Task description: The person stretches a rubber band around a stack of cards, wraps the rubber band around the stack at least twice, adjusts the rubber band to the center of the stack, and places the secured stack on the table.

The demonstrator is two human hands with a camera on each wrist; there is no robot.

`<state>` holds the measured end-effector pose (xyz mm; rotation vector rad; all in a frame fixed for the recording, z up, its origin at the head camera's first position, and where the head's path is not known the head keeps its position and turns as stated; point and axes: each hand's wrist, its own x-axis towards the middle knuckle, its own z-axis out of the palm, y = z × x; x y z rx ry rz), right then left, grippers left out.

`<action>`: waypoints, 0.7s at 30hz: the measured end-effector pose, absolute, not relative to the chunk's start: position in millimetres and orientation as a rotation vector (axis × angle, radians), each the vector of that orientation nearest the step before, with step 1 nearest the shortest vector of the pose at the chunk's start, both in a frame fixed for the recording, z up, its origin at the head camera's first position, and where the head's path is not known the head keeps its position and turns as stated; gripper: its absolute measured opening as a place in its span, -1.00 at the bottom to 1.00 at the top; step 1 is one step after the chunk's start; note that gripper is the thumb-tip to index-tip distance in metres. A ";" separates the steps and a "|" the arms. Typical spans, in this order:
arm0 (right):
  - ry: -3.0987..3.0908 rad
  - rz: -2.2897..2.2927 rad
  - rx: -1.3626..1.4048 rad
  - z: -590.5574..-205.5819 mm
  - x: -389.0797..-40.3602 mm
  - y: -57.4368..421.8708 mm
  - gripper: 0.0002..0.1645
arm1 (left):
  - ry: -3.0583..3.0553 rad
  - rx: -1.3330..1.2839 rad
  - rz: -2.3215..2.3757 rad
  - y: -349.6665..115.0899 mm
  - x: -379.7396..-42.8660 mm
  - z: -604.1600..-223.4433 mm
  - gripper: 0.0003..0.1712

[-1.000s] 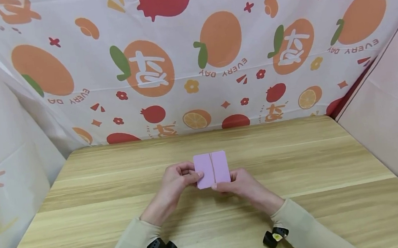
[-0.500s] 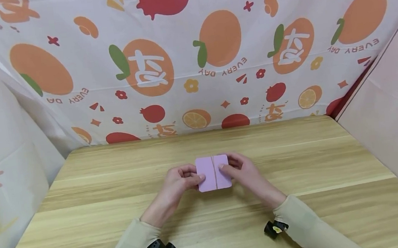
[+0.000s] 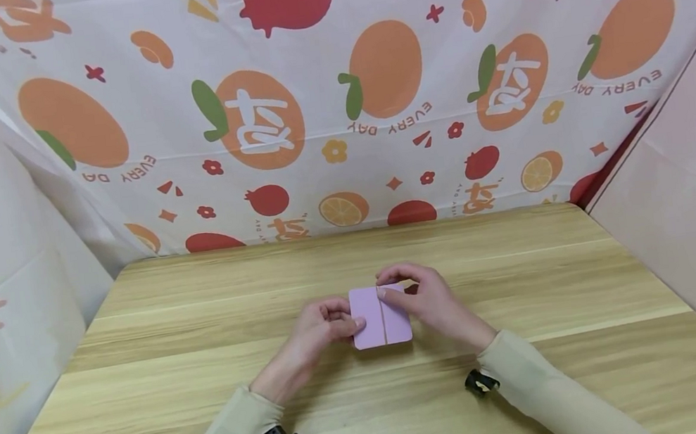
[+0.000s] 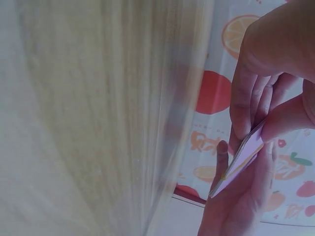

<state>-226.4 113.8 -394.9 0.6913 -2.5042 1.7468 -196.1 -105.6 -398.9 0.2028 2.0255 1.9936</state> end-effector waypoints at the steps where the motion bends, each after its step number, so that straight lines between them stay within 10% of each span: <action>1: -2.513 1.746 0.697 -393.5 -226.7 114.4 -0.80 | 2.027 0.204 1.986 -105.8 -196.3 -399.3 -0.82; 21: -2.624 1.906 0.667 -386.3 -233.4 111.0 -0.73 | 1.988 0.211 1.964 -104.4 -194.0 -395.6 -0.81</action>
